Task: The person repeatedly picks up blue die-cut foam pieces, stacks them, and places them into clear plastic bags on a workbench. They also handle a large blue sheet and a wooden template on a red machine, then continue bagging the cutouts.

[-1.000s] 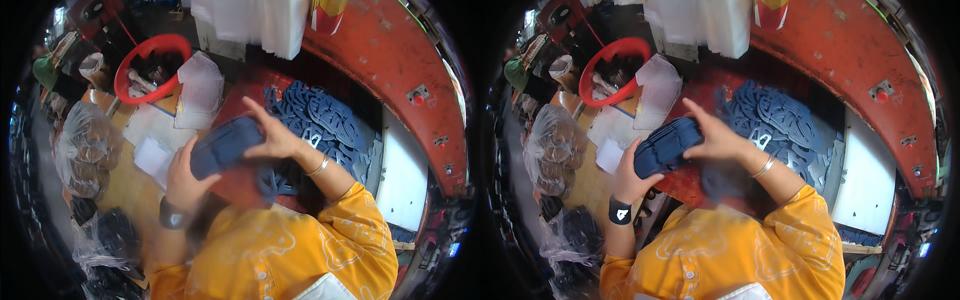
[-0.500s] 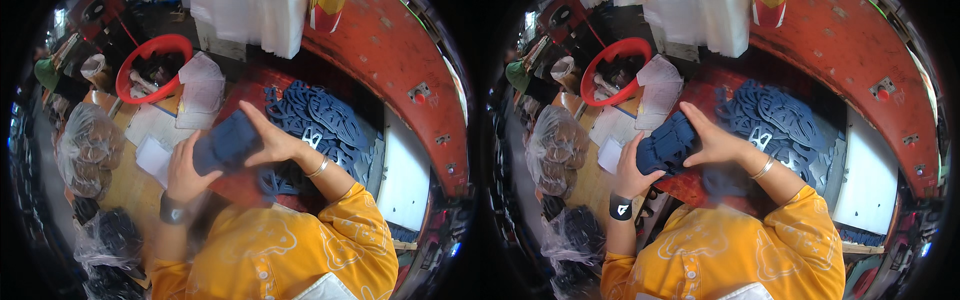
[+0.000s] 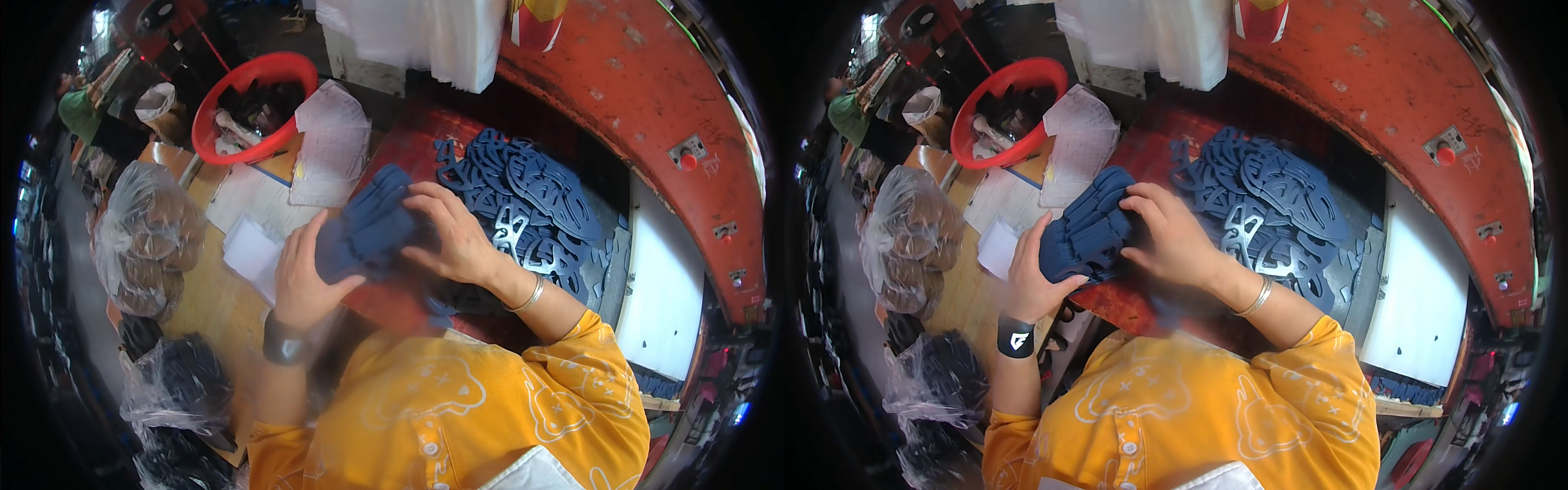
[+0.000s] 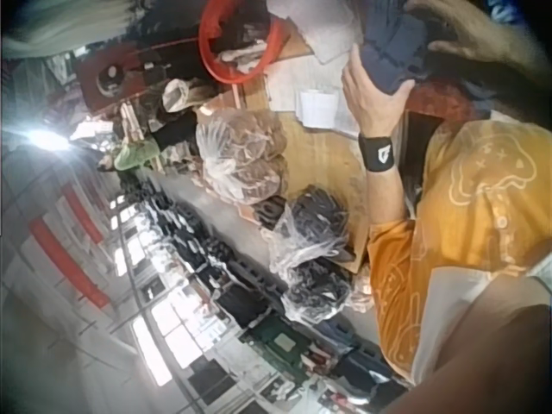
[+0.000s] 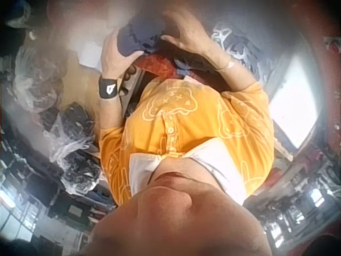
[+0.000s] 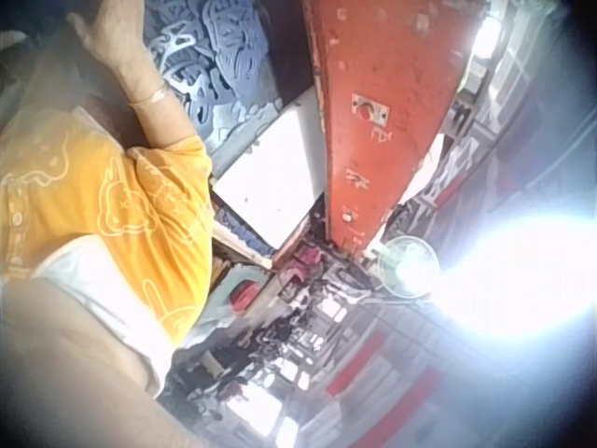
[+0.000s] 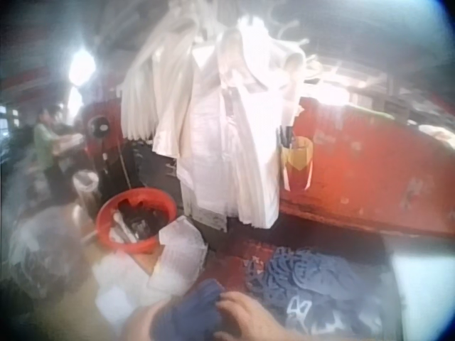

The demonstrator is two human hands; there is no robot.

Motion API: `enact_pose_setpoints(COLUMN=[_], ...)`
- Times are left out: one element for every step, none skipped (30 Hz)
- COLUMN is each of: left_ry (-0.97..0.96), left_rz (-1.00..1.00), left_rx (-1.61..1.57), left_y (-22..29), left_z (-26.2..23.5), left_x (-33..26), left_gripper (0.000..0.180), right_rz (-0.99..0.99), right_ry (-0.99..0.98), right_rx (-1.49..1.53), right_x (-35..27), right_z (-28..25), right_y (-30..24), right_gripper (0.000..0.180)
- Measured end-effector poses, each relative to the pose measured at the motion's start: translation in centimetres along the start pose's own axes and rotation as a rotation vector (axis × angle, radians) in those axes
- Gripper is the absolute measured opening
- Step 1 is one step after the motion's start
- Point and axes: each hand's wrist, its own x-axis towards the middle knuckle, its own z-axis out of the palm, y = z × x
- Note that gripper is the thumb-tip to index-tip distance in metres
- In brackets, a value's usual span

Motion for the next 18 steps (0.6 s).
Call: enact_pose_setpoints(left_ry=[0.004,0.007,0.01,0.017,0.024,0.034,0.025,0.021,0.019,0.022,0.029,0.037,0.037,0.037,0.037,0.029,0.02,0.018], left_rz=[-0.003,-0.008,-0.012,-0.005,0.003,0.016,-0.008,-0.026,-0.045,-0.031,-0.019,-0.006,-0.011,-0.017,-0.024,-0.036,-0.046,-0.049], left_rx=[0.001,0.0,-0.003,-0.002,-0.001,0.0,0.002,0.004,0.002,0.005,0.005,0.004,0.003,0.002,0.0,-0.007,-0.013,-0.023], left_y=[-0.1,-0.1,-0.1,-0.2,-0.2,-0.2,-0.2,-0.2,-0.2,-0.1,-0.1,0.0,0.0,0.0,0.1,0.1,0.1,0.1], left_z=[0.0,0.1,0.1,0.1,0.2,0.2,0.2,0.2,0.1,0.1,0.1,0.0,0.0,0.0,0.0,0.0,-0.1,-0.1], left_x=[0.0,0.0,0.0,0.0,0.0,0.0,-0.1,-0.1,-0.1,-0.1,-0.2,-0.2,-0.2,-0.3,-0.3,-0.3,-0.4,-0.4], left_gripper=[0.094,0.094,0.094,0.094,0.094,0.094,0.095,0.096,0.097,0.096,0.095,0.094,0.094,0.094,0.094,0.094,0.094,0.094], right_rz=[-0.014,-0.023,-0.032,-0.047,-0.062,-0.076,-0.06,-0.045,-0.025,-0.044,-0.06,-0.062,-0.028,0.022,0.041,0.02,-0.031,-0.07], right_ry=[0.016,0.032,0.048,0.056,0.065,0.075,0.055,0.035,0.013,0.001,-0.013,-0.025,-0.032,-0.036,-0.041,-0.043,-0.043,-0.04], right_rx=[-0.021,-0.042,-0.064,-0.06,-0.057,-0.054,-0.018,0.018,0.059,0.027,0.0,-0.025,0.001,0.029,0.07,-0.004,-0.066,-0.129], right_x=[-0.3,-0.5,-0.6,-0.7,-0.7,-0.7,-0.7,-0.6,-0.6,-0.5,-0.5,-0.4,-0.4,-0.3,-0.2,0.0,0.3,0.7], right_z=[0.2,0.3,0.4,0.3,0.3,0.3,0.2,0.2,0.1,0.1,0.1,0.1,0.1,0.1,0.1,0.0,-0.1,-0.2], right_y=[-0.3,-0.4,-0.6,-0.6,-0.6,-0.6,-0.6,-0.6,-0.7,-0.8,-1.0,-1.2,-1.4,-1.6,-1.7,-1.9,-1.8,-1.8], right_gripper=[0.065,0.061,0.058,0.057,0.056,0.055,0.055,0.055,0.055,0.054,0.054,0.053,0.053,0.054,0.054,0.056,0.057,0.059])
